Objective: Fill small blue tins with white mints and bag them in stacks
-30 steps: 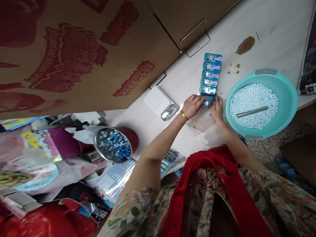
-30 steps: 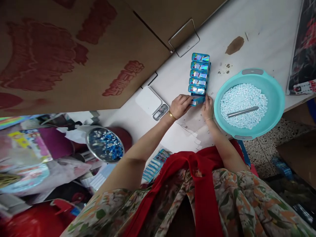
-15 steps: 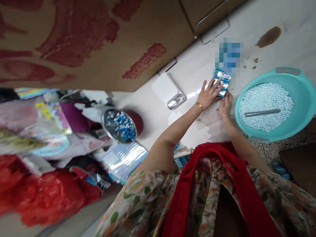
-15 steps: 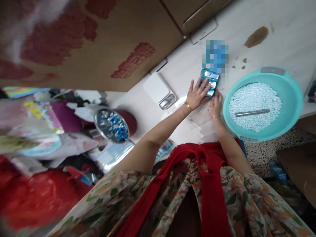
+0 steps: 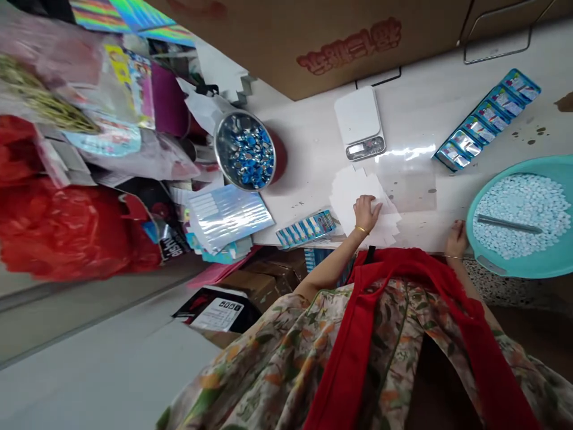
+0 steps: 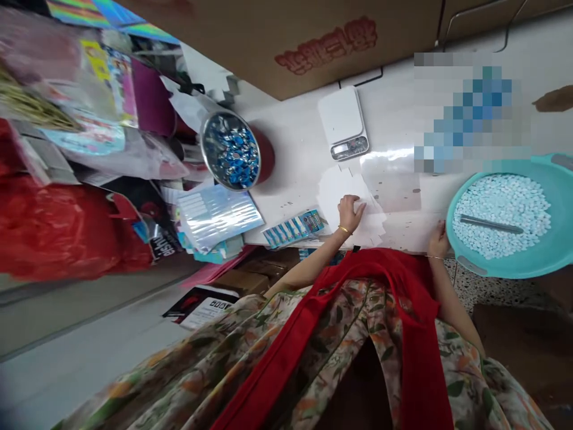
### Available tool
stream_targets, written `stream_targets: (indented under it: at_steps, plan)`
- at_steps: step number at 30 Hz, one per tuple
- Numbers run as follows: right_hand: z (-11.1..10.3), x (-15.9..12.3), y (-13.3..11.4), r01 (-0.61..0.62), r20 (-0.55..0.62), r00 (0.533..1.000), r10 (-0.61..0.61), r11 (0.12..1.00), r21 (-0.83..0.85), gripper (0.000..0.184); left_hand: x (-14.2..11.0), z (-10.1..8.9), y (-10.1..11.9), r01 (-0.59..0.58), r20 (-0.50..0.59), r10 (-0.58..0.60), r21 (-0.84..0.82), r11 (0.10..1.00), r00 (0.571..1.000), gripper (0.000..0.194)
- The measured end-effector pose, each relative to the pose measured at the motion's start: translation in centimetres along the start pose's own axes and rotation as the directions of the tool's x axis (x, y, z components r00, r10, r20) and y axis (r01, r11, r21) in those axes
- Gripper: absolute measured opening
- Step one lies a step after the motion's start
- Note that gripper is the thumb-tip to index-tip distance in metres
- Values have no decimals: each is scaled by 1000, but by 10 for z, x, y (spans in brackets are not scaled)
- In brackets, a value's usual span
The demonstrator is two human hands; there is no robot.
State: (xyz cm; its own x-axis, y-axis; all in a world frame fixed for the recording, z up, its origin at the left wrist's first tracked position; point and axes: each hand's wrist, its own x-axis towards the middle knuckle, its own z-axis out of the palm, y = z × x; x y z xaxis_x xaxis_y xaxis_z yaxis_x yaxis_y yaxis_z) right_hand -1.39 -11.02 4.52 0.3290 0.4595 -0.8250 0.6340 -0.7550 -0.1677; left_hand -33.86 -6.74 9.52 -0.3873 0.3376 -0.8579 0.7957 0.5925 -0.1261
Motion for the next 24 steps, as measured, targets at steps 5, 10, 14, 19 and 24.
stream_targets:
  at_steps: [5,10,14,19,24]
  plan:
    - [-27,37,13,-65,-186,981,55,997,-44,73,61,15,59,-261,154,249,64,963,956,40]
    - [-61,55,30,-60,-97,994,59,998,-7,64,86,34,86,-415,308,365,113,903,878,41]
    - [-49,26,17,-48,130,991,37,995,85,61,85,35,80,-368,276,328,104,924,903,38]
    - [-18,-17,-13,-24,409,910,-69,976,217,68,98,33,71,-402,273,379,33,915,884,36]
    - [-14,-32,-35,-34,552,821,-144,954,299,72,108,20,67,-375,250,376,-54,925,892,26]
